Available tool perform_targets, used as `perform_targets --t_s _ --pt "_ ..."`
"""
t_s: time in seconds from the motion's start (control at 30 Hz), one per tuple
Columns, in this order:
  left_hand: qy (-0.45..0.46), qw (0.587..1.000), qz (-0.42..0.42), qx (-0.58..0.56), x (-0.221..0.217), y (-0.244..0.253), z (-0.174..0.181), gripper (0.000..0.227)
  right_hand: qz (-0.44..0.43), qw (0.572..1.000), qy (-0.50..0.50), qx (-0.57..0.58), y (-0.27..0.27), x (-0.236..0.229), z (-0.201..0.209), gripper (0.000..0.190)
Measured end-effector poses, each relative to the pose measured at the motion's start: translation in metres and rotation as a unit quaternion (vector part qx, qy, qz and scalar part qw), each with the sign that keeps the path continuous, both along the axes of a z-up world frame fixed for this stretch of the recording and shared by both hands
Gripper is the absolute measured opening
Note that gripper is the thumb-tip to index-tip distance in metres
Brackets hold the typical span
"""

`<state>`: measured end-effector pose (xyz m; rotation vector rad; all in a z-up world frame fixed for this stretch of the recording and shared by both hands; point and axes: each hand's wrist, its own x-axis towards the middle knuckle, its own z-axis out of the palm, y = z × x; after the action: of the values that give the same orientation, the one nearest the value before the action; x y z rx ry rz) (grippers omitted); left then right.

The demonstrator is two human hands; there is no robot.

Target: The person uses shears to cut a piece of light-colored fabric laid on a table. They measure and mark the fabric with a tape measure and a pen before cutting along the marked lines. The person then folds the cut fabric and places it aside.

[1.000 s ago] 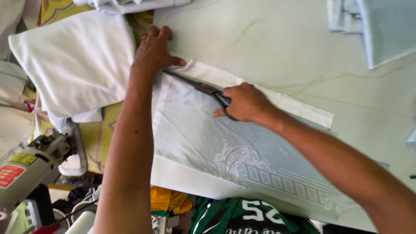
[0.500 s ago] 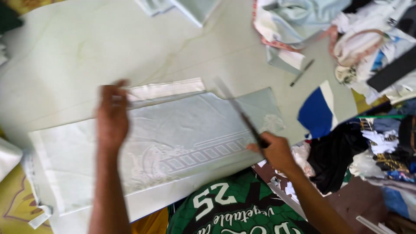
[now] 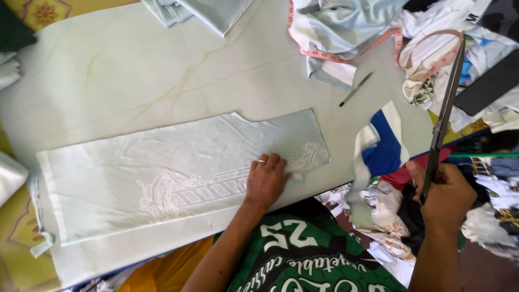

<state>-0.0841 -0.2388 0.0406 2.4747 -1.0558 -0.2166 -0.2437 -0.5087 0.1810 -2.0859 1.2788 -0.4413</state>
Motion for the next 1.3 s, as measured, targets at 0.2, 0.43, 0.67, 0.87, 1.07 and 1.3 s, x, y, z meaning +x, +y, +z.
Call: perform_targets --t_s 0.2,0.43,0.67,0.87,1.07,1.3 --pt "0.005 0.927 0.275 -0.256 0.018 0.073 -0.011 0.007 0.110 0.992 -0.035 0.050 0.001 0.006 -0.027 0.028" --pt "-0.185 0.867 0.456 -0.074 0.019 0.160 0.015 0.022 0.298 0.944 0.093 0.107 0.022 0.030 -0.047 0.025" --pt "-0.140 0.902 0.402 0.066 0.020 0.110 -0.019 0.029 0.372 0.915 0.093 0.124 0.039 0.050 -0.055 0.042" --pt "0.043 0.905 0.397 0.150 0.055 0.078 0.018 0.053 0.398 0.906 0.118 0.084 0.038 0.044 -0.054 0.042" --pt "0.130 0.921 0.340 0.140 0.126 0.043 0.018 0.030 0.285 0.927 0.215 0.118 0.064 0.037 -0.030 0.039" --pt "0.193 0.900 0.274 -0.277 0.176 0.016 0.045 0.054 0.254 0.906 0.296 0.168 0.111 0.022 -0.027 0.031"
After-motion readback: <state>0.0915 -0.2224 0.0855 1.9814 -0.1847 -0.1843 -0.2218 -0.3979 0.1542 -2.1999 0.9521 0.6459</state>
